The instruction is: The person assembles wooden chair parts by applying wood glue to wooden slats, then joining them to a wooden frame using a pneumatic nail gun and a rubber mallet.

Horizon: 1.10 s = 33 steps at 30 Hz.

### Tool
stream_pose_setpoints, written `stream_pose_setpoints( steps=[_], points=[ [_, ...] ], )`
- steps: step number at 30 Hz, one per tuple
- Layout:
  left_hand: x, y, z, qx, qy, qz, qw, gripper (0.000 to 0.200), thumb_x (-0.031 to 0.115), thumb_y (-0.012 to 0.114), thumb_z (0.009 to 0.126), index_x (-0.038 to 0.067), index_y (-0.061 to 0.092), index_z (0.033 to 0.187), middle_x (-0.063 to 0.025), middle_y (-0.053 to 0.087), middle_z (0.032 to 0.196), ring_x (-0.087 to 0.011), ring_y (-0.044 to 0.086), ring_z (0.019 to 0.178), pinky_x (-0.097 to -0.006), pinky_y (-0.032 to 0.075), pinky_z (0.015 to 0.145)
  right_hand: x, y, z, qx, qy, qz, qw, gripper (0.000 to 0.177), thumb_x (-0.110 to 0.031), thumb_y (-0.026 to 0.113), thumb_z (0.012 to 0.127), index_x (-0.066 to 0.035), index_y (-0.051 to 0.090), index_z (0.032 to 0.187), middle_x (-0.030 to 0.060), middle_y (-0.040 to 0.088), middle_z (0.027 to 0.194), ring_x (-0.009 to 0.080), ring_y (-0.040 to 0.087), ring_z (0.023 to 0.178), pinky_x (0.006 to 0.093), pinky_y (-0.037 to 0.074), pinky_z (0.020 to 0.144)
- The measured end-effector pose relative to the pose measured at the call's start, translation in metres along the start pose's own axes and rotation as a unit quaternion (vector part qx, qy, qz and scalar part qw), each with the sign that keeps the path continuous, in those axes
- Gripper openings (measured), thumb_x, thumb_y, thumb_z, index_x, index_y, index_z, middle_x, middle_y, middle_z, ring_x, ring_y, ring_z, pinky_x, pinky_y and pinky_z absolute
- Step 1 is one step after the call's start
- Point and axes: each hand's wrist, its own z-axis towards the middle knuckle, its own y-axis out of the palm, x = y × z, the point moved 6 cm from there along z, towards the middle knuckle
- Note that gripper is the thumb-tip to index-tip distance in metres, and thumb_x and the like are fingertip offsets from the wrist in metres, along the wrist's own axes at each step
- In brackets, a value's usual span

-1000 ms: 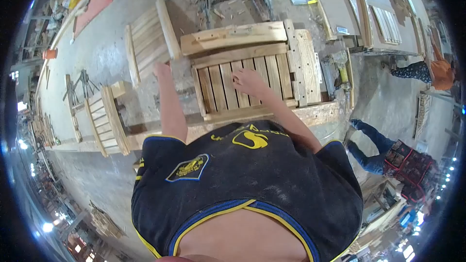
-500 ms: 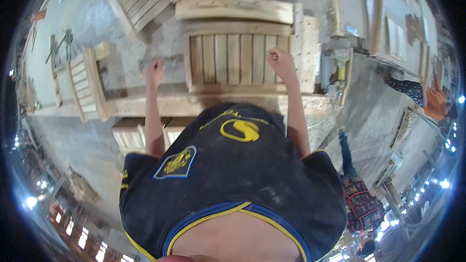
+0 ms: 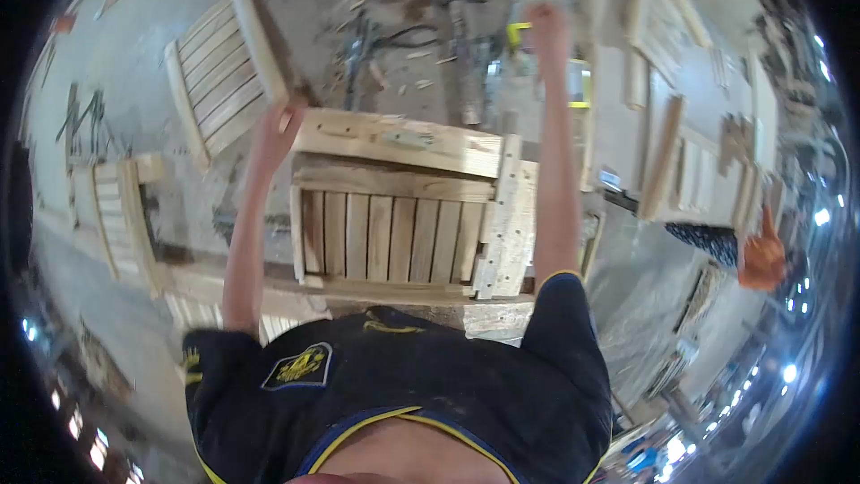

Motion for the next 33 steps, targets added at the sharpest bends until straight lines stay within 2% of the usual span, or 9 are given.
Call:
stream_pose_setpoints(
  steps=[2,8,13,15,21,24,29,32,33],
  points=[
    [-0.036,0.024,0.051,-0.014,-0.064,0.186,0.98,0.036,0.032,0.061,0.082,0.009,0.054,0.11,-0.0159,0.058,0.105,-0.0364,0.053,0.103,-0.0443,0.043,0.087,0.021,0.019,0.041,0.039,-0.032,0.113,0.992,0.027,-0.033,0.06,0.083,-0.009,0.063,0.094,0.0084,0.065,0.087,0.0246,0.062,0.08,0.0366,0.047,0.072],
    [-0.149,0.018,0.062,0.059,-0.053,0.387,0.919,0.074,0.033,0.064,0.078,0.02,0.029,0.142,-0.0306,0.032,0.136,-0.0469,0.033,0.125,-0.0514,0.028,0.104,0.049,0.05,0.074,0.012,0.07,0.27,0.96,0.045,-0.035,0.072,0.075,-0.005,0.061,0.106,0.0049,0.064,0.096,0.0174,0.058,0.092,0.031,0.044,0.08],
    [-0.209,0.004,0.075,-0.002,-0.165,0.252,0.953,0.072,0.022,0.062,0.079,0.011,0.028,0.141,-0.0326,0.028,0.138,-0.0499,0.037,0.121,-0.0502,0.038,0.097,0.011,0.033,0.039,0.047,0.053,0.152,0.986,0.062,-0.039,0.073,0.074,-0.002,0.055,0.121,0.0122,0.06,0.117,0.0217,0.056,0.109,0.0321,0.041,0.093],
    [-0.191,0.007,0.094,-0.001,-0.103,0.468,0.877,0.067,0.021,0.06,0.079,0.007,0.032,0.137,-0.0316,0.04,0.131,-0.048,0.048,0.111,-0.0495,0.044,0.089,0.013,0.033,0.042,0.027,0.039,0.144,0.988,0.065,-0.047,0.055,0.086,-0.002,0.044,0.132,0.0218,0.049,0.13,0.0306,0.049,0.12,0.0371,0.034,0.103],
    [-0.088,0.094,0.229,-0.001,0.07,0.15,0.986,0.061,0.027,0.059,0.081,0.008,0.036,0.134,-0.0261,0.058,0.111,-0.0413,0.057,0.101,-0.0462,0.045,0.088,0.031,0.069,0.09,0.072,0.094,0.123,0.985,0.063,-0.042,0.064,0.079,0.002,0.054,0.122,0.0168,0.057,0.12,0.0279,0.054,0.11,0.0352,0.04,0.096],
    [-0.042,0.138,0.291,0.026,-0.056,0.141,0.988,0.062,0.029,0.06,0.081,0.009,0.037,0.134,-0.0263,0.056,0.114,-0.0421,0.055,0.104,-0.0471,0.044,0.09,0.037,0.106,0.104,-0.147,0.157,0.405,0.889,0.033,-0.037,0.052,0.088,-0.006,0.063,0.082,0.0034,0.06,0.072,0.0145,0.055,0.065,0.0298,0.043,0.06],
    [-0.099,0.222,0.345,0.057,0.107,0.16,0.98,0.063,0.025,0.06,0.08,0.007,0.037,0.136,-0.0244,0.059,0.111,-0.0424,0.056,0.104,-0.0494,0.045,0.086,-0.018,0.054,0.021,-0.141,0.119,0.416,0.891,0.042,-0.036,0.05,0.091,-0.009,0.052,0.059,-0.0019,0.047,0.054,0.0072,0.045,0.052,0.0253,0.032,0.048],
    [-0.054,0.174,0.304,0.084,-0.025,0.082,0.993,0.045,0.02,0.057,0.082,0.004,0.05,0.124,-0.0179,0.064,0.091,-0.0335,0.063,0.083,-0.0437,0.048,0.069,-0.025,0.036,-0.037,-0.175,0.095,0.325,0.924,0.042,-0.033,0.057,0.088,-0.005,0.05,0.058,-0.0029,0.042,0.052,0.0059,0.04,0.051,0.0251,0.029,0.047],
    [-0.018,0.145,0.275,0.051,-0.059,-0.134,0.988,0.034,0.018,0.056,0.084,0.003,0.055,0.114,-0.0127,0.061,0.081,-0.0244,0.058,0.071,-0.0371,0.045,0.061,-0.032,0.032,-0.054,-0.171,0.047,0.246,0.953,0.042,-0.03,0.061,0.086,-0.002,0.049,0.058,-0.0033,0.04,0.051,0.0053,0.036,0.051,0.0253,0.028,0.047]
  ],
)
